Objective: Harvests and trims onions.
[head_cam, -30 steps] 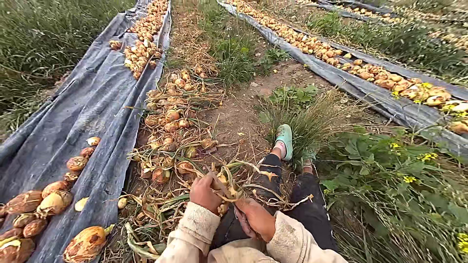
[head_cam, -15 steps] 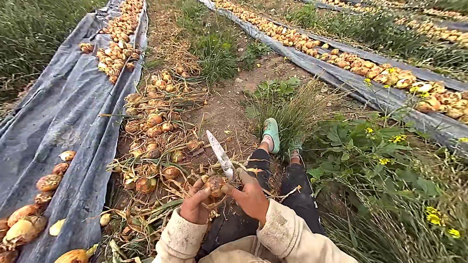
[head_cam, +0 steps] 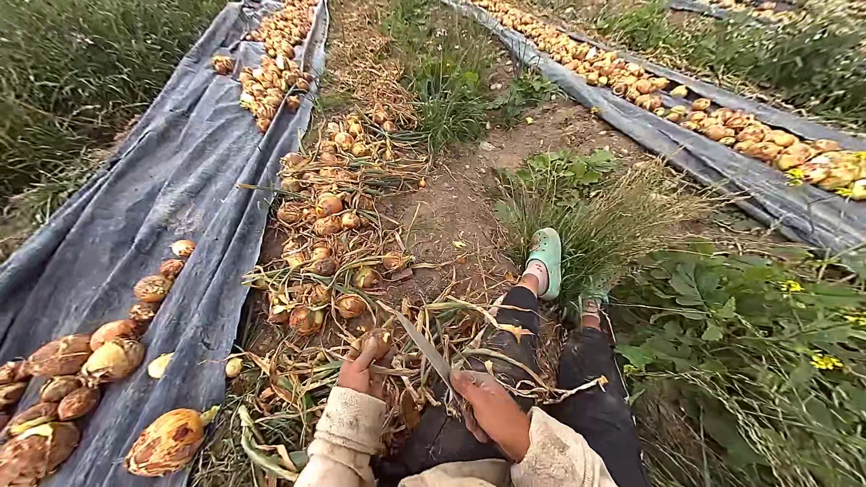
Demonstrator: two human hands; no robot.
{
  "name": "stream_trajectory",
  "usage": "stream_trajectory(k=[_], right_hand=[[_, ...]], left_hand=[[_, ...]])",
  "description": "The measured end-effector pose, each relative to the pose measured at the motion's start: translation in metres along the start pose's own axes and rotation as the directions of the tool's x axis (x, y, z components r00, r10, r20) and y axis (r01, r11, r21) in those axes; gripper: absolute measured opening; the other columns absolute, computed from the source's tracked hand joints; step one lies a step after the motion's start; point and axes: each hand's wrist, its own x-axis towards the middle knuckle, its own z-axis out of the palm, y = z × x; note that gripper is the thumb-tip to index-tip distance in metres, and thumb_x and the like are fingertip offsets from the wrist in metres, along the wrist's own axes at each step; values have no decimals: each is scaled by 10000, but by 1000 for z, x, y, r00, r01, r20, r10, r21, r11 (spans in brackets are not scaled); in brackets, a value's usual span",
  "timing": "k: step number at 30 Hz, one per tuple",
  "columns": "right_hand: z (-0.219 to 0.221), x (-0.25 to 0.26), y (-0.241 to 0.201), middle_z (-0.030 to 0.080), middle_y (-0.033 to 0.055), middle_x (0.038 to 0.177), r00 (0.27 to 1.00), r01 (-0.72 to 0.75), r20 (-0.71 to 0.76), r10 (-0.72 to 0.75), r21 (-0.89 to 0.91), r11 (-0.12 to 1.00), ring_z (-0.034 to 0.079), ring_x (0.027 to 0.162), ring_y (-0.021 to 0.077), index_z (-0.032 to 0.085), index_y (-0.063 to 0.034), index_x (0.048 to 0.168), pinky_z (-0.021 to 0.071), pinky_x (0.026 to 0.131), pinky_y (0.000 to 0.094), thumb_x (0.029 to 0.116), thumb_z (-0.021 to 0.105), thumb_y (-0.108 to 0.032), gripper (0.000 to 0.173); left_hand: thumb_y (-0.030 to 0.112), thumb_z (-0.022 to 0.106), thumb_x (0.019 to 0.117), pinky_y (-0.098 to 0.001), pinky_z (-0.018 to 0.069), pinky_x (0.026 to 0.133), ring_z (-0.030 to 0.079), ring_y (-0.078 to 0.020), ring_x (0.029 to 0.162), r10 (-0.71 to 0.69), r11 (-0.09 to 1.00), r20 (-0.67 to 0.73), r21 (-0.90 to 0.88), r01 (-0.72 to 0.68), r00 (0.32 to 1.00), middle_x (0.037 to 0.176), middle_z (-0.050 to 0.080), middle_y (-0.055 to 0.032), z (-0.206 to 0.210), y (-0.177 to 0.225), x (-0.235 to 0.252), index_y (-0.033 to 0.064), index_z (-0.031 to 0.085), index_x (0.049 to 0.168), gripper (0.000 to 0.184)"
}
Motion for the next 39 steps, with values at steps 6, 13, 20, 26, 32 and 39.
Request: stream_trajectory(k=[6, 13, 20, 26, 32, 39], right_hand=[[-21, 16, 10, 496, -17, 546, 987, -41, -143, 73, 214, 976, 479, 422, 65, 540, -75, 972, 434, 431, 198, 1130, 282, -331, 396], [-32, 25, 12, 521, -30, 581, 995, -61, -62, 72, 166, 984, 507, 463, 69, 551, -89, 1036, 461, 480, 216, 1118, 295, -312, 349], [-46, 19, 20, 543, -32, 649, 989, -80, -116, 96, 135, 988, 505, 499, 57, 564, -71, 1075, 463, 510, 218, 1109, 368, -260, 275], [-47, 22, 19, 556, -24, 693, 996, -50, -73, 53, 44, 998, 524, 530, 64, 587, -70, 1139, 481, 536, 235, 1068, 506, -257, 216], [-35, 23, -5, 654, 70, 985, 996, 81, -23, -90, -257, 963, 614, 734, 133, 559, -50, 1341, 545, 712, 347, 970, 646, -453, 555], [-18, -9, -43, 721, 102, 1114, 833, 461, -133, -537, -370, 807, 683, 1074, 115, 615, 10, 1275, 549, 982, 336, 901, 716, -488, 630]], left_hand=[[789, 419, 887, -371, 605, 804, 730, -150, 947, 517, 849, 307, -298, -436, 799, 1054, 757, 18, -73, 91, 48, 192, 674, 1194, 718], [174, 691, 950, -583, 380, 1137, 511, -412, 1364, 41, -287, 417, 875, -389, 908, 1491, 529, -210, 4, 49, 131, 41, 651, 1342, 416], [93, 583, 1007, -739, 314, 1101, 289, -482, 1495, -198, -644, 276, 687, -337, 941, 1624, 375, -147, 29, 16, 202, 174, 468, 1535, 546], [224, 921, 669, -556, 477, 1071, 498, -440, 1351, -56, -379, 373, 850, -365, 926, 1569, 375, -238, 19, 30, 164, 99, 442, 1518, 983], [213, 885, 525, -431, 606, 881, 721, -241, 989, 202, 229, 735, 607, -761, 647, 1132, 711, -163, 13, 44, 57, -34, 577, 1240, 817], [246, 890, 547, -344, 619, 873, 707, -134, 1030, 92, 480, 917, 300, -825, 387, 1194, 704, -85, 36, 37, -32, 8, 597, 1208, 761]])
